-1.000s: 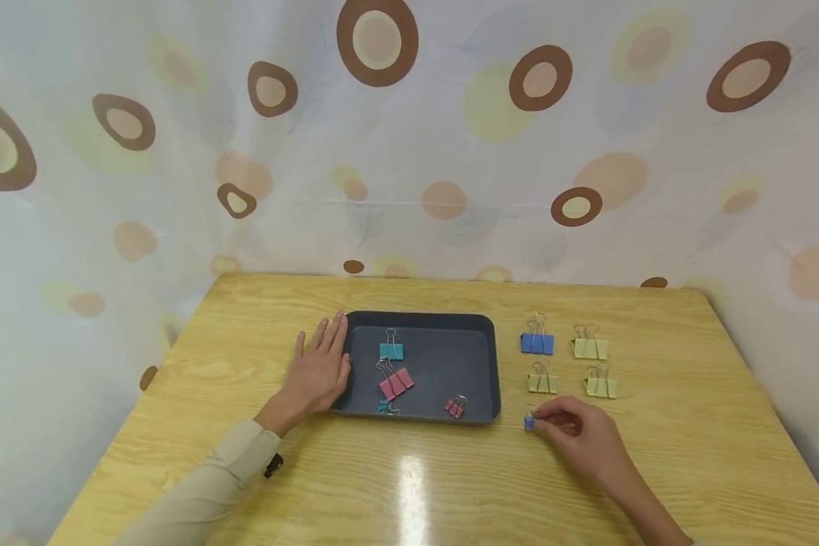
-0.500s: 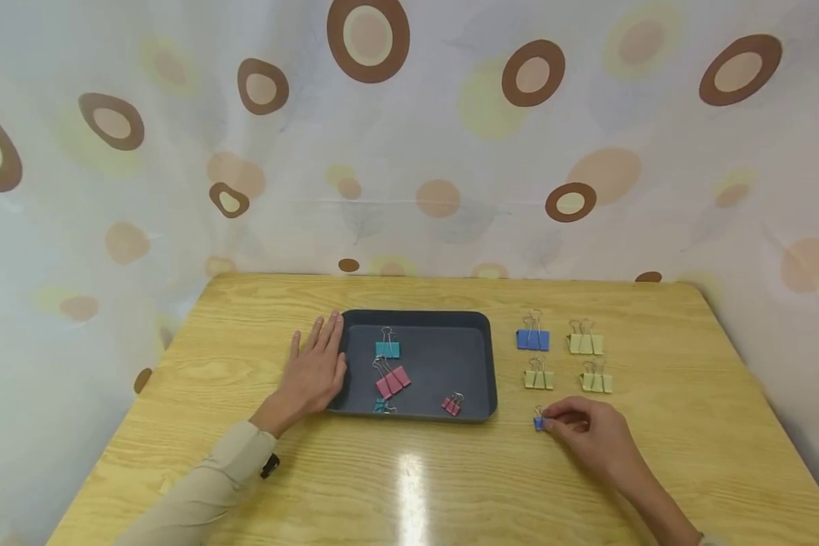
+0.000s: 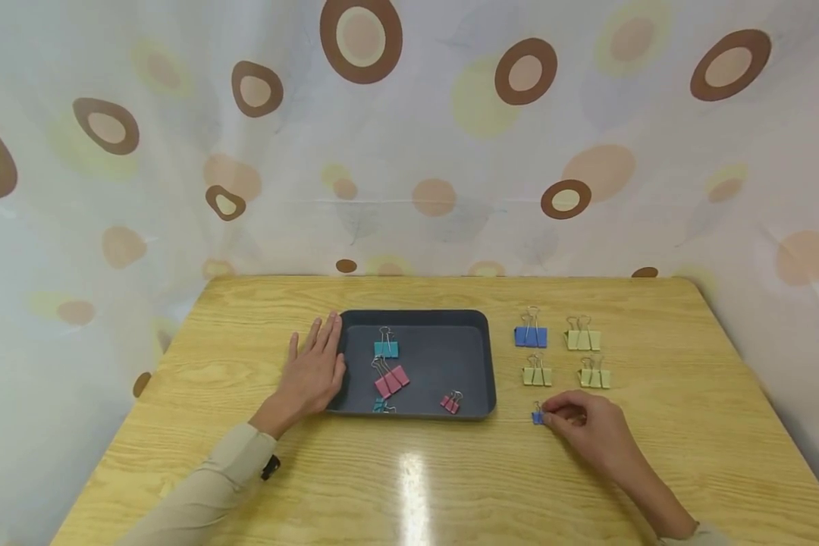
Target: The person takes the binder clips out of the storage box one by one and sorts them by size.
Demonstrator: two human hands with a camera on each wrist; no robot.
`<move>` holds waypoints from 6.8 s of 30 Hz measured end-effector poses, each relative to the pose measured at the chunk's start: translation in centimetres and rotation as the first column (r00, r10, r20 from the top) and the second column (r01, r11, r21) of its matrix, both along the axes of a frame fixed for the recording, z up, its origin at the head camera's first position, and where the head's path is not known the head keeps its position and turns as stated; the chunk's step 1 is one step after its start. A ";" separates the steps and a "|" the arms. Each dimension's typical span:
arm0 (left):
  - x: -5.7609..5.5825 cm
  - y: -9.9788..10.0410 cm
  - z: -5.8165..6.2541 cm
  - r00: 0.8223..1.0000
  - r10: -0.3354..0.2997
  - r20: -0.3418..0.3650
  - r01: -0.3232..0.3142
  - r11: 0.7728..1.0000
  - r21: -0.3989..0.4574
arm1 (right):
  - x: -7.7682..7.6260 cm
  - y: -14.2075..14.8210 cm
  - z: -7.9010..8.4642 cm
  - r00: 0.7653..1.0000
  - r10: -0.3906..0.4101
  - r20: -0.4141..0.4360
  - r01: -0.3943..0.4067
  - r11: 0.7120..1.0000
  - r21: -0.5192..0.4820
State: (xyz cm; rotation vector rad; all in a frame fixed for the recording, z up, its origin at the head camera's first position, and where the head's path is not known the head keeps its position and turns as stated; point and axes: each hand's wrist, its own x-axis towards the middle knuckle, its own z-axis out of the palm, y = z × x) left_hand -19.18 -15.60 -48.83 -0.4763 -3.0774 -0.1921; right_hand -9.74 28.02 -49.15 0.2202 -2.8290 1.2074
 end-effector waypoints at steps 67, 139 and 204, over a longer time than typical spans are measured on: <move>-0.1 0.2 -0.3 1.000 0.015 0.011 -0.015 1.000 0.006 | -6.1 -16.7 1.6 0.949 0.282 -0.139 -0.301 0.942 -0.148; 0.0 0.0 0.0 1.000 -0.011 0.002 0.010 1.000 0.007 | -4.4 -10.1 2.8 0.987 0.144 -0.078 -0.162 0.923 -0.349; 0.3 -0.1 0.5 1.000 -0.003 -0.001 0.003 0.997 0.073 | -6.7 10.0 4.1 0.994 -0.105 -0.012 0.098 0.961 -0.259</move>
